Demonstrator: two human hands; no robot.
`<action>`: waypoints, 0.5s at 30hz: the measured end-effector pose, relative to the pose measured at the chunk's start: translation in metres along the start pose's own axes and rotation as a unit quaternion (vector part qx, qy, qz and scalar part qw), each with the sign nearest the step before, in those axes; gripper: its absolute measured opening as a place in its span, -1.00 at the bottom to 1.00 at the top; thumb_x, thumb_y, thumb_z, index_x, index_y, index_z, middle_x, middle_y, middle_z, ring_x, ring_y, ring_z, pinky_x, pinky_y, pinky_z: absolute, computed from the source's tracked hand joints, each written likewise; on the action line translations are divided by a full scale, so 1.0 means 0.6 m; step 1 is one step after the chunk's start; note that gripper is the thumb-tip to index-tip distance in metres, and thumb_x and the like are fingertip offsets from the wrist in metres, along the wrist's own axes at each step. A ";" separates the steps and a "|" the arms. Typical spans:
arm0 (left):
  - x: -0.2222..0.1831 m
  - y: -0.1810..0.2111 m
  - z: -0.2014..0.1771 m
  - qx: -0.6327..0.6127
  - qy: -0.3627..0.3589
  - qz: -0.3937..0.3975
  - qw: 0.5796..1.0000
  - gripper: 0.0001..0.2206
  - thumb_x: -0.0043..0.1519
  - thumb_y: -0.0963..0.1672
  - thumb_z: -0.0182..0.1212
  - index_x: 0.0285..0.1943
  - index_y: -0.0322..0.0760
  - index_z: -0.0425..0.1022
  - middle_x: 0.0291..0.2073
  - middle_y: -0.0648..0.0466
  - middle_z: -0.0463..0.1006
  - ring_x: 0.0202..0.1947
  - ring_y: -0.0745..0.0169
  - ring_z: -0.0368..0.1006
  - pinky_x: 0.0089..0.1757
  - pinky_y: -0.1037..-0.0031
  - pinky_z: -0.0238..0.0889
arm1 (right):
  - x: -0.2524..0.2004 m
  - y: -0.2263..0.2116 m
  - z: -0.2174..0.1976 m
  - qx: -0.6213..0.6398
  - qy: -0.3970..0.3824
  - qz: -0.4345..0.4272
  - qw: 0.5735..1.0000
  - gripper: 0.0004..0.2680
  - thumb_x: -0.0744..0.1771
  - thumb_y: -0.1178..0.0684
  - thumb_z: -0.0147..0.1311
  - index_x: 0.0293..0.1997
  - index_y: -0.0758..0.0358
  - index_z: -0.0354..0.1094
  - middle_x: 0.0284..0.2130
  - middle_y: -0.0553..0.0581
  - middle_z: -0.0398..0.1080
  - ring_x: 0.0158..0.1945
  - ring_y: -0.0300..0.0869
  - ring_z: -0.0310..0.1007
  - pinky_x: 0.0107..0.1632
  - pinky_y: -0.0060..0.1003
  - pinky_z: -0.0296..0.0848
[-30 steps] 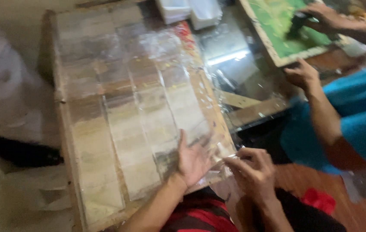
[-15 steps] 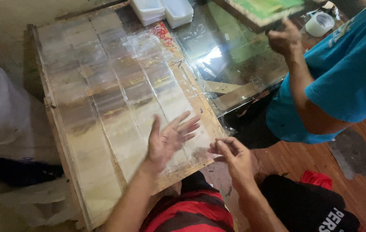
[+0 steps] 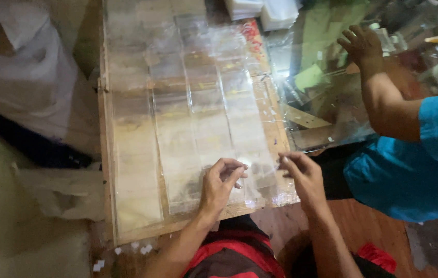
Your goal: Separating and arranging thin plastic card sleeves on a production board.
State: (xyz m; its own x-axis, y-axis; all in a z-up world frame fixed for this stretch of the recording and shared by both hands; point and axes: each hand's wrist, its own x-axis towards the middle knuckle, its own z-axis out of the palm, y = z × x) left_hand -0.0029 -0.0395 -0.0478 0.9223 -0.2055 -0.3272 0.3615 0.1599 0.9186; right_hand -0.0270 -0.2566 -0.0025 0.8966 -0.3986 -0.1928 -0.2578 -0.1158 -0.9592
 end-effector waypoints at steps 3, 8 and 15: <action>-0.031 0.010 0.018 -0.097 0.065 -0.050 0.992 -0.80 0.30 -0.13 0.35 0.03 -0.29 0.52 -0.02 -0.12 0.66 -0.05 0.08 0.66 -0.16 0.35 0.64 | 0.091 -0.010 0.033 -0.047 -0.088 -0.052 0.994 -0.85 0.36 0.11 0.25 0.01 0.26 0.59 -0.30 0.21 0.58 -0.24 -0.13 0.59 -0.19 -0.20 0.59; -0.066 -0.038 0.031 -0.192 0.110 -0.147 0.964 -0.67 0.37 -0.08 0.17 0.26 -0.30 0.34 0.10 0.00 0.42 0.15 0.13 0.42 0.10 0.27 0.44 | 0.218 -0.066 0.127 -0.181 -0.209 -0.191 0.942 -0.81 0.38 0.02 0.27 0.08 0.15 0.56 -0.34 0.12 0.61 -0.23 -0.12 0.64 -0.11 -0.20 0.55; 0.025 -0.008 -0.044 0.565 0.071 0.224 0.791 -0.59 0.40 -0.02 0.06 0.42 -0.13 0.36 0.19 0.01 0.46 0.26 -0.03 0.35 0.14 0.14 0.28 | 0.364 -0.089 0.266 -0.301 -0.350 -0.389 0.797 -0.86 0.37 0.12 0.21 0.02 0.16 0.53 -0.29 0.13 0.61 -0.21 0.07 0.64 -0.14 0.05 0.58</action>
State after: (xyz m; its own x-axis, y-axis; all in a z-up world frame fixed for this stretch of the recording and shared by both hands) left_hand 0.0127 -0.0176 -0.0630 0.9582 -0.2495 0.1403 -0.2854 -0.7957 0.5343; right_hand 0.2397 -0.1923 -0.0263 0.7959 0.5886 0.1417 0.5376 -0.5793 -0.6127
